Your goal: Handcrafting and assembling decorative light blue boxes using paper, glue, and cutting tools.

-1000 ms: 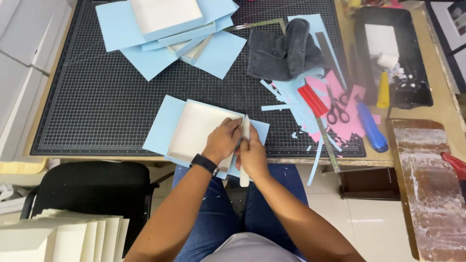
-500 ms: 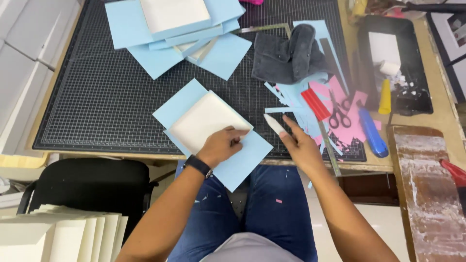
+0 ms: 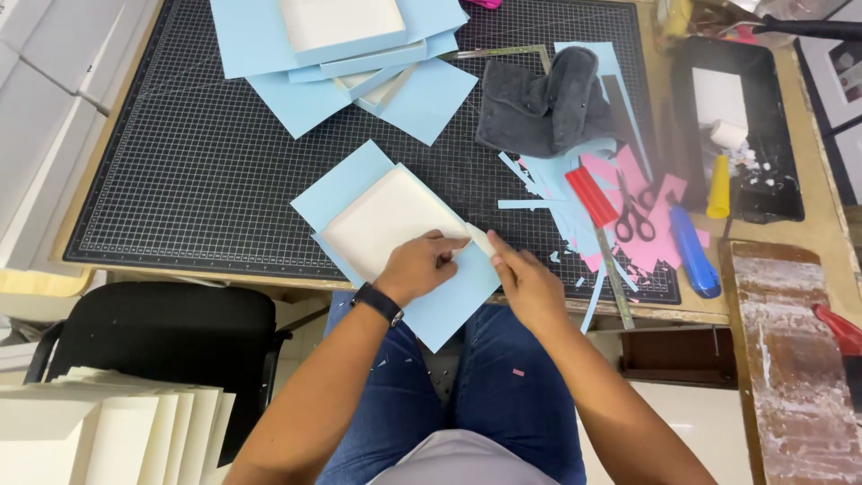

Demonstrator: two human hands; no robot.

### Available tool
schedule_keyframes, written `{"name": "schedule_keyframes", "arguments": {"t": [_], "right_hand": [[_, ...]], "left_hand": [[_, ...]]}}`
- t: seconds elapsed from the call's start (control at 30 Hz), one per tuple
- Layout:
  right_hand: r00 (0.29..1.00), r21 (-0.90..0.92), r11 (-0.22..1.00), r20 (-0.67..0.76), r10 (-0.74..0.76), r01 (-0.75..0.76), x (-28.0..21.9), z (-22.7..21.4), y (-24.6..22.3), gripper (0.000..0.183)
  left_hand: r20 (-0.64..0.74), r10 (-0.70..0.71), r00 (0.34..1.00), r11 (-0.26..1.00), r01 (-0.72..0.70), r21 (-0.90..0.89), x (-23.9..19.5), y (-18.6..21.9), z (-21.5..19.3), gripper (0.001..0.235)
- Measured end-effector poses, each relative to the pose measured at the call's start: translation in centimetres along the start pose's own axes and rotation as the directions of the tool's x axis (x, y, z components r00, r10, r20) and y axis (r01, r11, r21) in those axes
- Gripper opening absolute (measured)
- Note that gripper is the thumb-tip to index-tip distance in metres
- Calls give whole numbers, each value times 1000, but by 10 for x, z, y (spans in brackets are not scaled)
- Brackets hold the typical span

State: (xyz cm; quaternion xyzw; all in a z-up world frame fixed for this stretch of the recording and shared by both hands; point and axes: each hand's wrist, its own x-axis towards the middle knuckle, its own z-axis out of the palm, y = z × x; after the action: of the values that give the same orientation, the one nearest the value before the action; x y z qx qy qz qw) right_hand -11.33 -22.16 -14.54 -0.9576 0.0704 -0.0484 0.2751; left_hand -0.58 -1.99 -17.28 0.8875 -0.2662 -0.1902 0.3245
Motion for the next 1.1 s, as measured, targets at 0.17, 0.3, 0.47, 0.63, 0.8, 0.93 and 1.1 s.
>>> {"name": "schedule_keyframes", "arguments": {"t": [0.17, 0.3, 0.47, 0.63, 0.8, 0.93, 1.1], "right_hand": [[985, -93, 993, -146, -90, 77, -5, 0, -7, 43], [994, 77, 990, 4, 114, -114, 5, -34, -37, 45], [980, 114, 980, 134, 145, -161, 29, -48, -36, 51], [992, 4, 998, 105, 64, -65, 58, -30, -36, 50], [982, -233, 971, 191, -10, 55, 91, 10, -24, 45], [994, -44, 999, 108, 6, -1, 93, -21, -52, 47], [981, 245, 950, 62, 182, -192, 98, -26, -12, 55]], "left_hand": [[-5, -11, 1000, 1000, 11, 22, -4, -3, 6, 46], [49, 44, 998, 998, -46, 41, -3, 2, -3, 41], [311, 97, 946, 994, -79, -70, -26, 0, -23, 43], [319, -84, 944, 977, 141, -158, -24, 14, -41, 65], [291, -214, 933, 976, 214, 30, -18, 35, -44, 53], [62, -194, 979, 980, 191, 52, -15, 43, -26, 71], [-47, -110, 993, 970, 118, 211, 33, 16, 36, 78]]}}
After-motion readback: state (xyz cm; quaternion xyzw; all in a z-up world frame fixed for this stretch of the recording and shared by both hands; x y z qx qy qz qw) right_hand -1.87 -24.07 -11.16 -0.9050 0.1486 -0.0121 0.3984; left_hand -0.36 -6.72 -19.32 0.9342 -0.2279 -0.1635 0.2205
